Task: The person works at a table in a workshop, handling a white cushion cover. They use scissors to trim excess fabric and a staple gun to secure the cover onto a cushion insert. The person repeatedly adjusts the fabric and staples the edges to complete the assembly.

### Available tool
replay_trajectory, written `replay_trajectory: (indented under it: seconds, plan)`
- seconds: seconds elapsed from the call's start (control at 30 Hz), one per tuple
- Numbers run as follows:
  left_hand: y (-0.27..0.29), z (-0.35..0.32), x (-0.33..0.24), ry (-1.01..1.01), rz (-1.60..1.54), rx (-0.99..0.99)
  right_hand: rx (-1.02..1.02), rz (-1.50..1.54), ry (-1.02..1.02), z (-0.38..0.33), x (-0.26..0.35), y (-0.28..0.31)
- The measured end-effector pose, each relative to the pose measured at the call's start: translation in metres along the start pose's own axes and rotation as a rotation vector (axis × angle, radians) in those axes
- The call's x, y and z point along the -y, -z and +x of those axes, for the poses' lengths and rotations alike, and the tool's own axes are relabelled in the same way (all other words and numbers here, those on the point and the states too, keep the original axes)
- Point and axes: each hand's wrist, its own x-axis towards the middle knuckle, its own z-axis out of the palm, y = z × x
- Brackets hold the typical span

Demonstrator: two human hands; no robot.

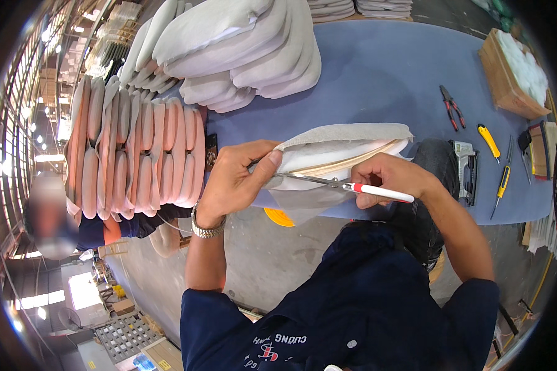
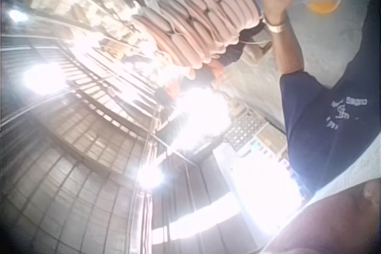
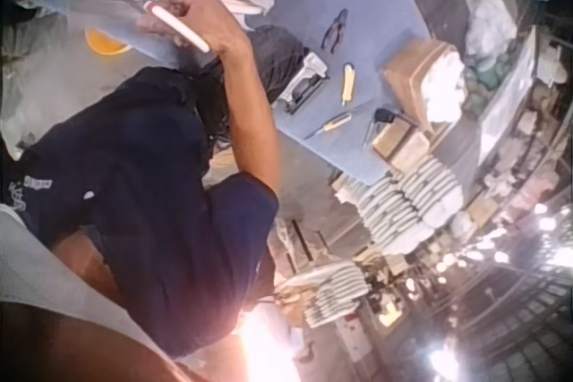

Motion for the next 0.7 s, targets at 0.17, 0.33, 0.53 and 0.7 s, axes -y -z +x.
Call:
replay_trajectory:
  seconds: [0.17, 0.33, 0.53, 0.7]
  plan:
    - [0.0, 0.007, -0.003, -0.177, -0.023, 0.057, 0.031, 0.012, -0.024, -0.003, -0.008, 0.006]
    - [0.006, 0.007, 0.003, -0.16, 0.035, 0.07, -0.119, -0.156, 0.047, -0.028, -0.009, 0.033]
    - [0.01, 0.016, -0.001, 0.085, 0.023, 0.064, -0.249, -0.386, 0.134, -0.025, 0.006, 0.021]
    - [0.014, 0.02, 0.003, 0.133, -0.125, 0.093, -0.27, -0.502, 0.2, -0.007, 0.014, 0.017]
